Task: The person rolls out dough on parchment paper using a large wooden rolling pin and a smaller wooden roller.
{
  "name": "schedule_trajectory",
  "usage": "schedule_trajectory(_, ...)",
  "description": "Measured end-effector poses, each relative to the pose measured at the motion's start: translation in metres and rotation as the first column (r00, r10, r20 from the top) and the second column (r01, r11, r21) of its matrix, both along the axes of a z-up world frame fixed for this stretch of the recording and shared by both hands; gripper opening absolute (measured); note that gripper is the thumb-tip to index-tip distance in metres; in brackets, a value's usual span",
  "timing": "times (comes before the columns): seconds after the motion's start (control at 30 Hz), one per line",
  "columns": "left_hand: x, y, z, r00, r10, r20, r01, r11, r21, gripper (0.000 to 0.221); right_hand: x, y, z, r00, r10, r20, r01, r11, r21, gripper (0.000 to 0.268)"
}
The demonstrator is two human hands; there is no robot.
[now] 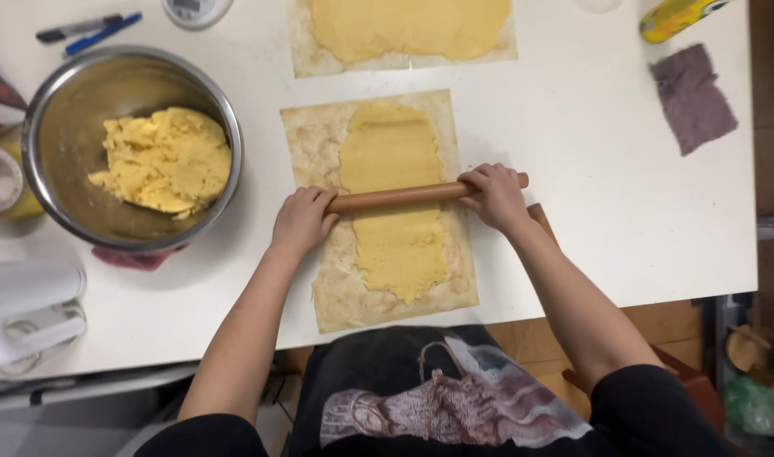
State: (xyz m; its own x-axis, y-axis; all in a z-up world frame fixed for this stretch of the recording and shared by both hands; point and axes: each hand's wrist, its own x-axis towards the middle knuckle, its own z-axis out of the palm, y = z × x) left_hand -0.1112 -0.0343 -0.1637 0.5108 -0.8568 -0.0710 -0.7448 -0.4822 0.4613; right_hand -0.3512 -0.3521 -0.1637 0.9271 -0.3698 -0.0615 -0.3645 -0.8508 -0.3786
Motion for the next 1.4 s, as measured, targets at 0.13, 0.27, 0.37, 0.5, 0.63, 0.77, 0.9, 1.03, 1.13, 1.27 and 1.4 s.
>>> schedule_trajectory(0.13,-0.009,0.006,-0.011,0.985,0.16,-0.065,-0.155,0.985,0.07,0.033,-0.004,-0.006,-0.001,0.999,-0.001,-0.046,0.003,0.999,0.039,0.04)
schedule_trajectory(0.27,-0.009,-0.018,-0.022,0.925,0.358,0.132,-0.35,0.933,-0.078,0.042,0.001,-0.018,-0.01,0.998,-0.027,0.059,0.03,0.999,-0.038,0.063)
schedule_trajectory(0.37,-0.018,-0.022,-0.032,0.927,0.346,0.145,-0.358,0.931,0.067,0.062,-0.009,-0.003,-0.024,0.975,-0.003,-0.223,-0.06,0.959,-0.277,0.075)
schedule_trajectory(0.5,-0.079,0.028,-0.032,0.943,0.316,0.107,-0.326,0.939,0.105,0.072,-0.07,0.033,-0.016,0.983,0.013,-0.186,-0.058,0.969,-0.241,0.092)
schedule_trajectory(0.63,-0.11,0.052,-0.026,0.953,0.291,0.081,-0.298,0.949,0.097,0.08,-0.097,0.055,-0.004,0.981,0.057,-0.186,-0.087,0.984,-0.157,0.097)
schedule_trajectory(0.77,-0.077,0.021,-0.015,0.927,0.372,0.049,-0.372,0.928,-0.01,0.075,-0.059,0.033,0.002,0.994,-0.067,-0.082,0.062,0.996,-0.059,0.083)
schedule_trajectory(0.9,-0.067,-0.014,-0.012,0.907,0.421,0.026,-0.422,0.903,0.085,0.071,-0.027,0.035,-0.013,0.996,-0.017,-0.084,0.007,0.993,-0.122,0.083)
schedule_trajectory(1.03,-0.094,0.005,-0.018,0.925,0.363,0.111,-0.378,0.91,0.17,0.076,-0.057,0.057,-0.021,0.979,-0.015,-0.204,-0.03,0.977,-0.213,0.088)
schedule_trajectory(1.13,-0.133,0.034,-0.022,0.914,0.39,0.11,-0.401,0.91,0.104,0.08,-0.101,0.084,-0.02,0.985,0.016,-0.174,-0.049,0.981,-0.188,0.098)
schedule_trajectory(1.27,-0.148,0.048,-0.025,0.92,0.391,0.044,-0.392,0.919,0.037,0.084,-0.119,0.096,-0.015,0.973,0.023,-0.229,-0.053,0.991,-0.126,0.103)
schedule_trajectory(1.4,-0.12,0.026,-0.024,0.92,0.392,-0.002,-0.391,0.918,0.07,0.079,-0.082,0.074,-0.011,0.982,0.007,-0.19,-0.025,0.995,-0.092,0.098)
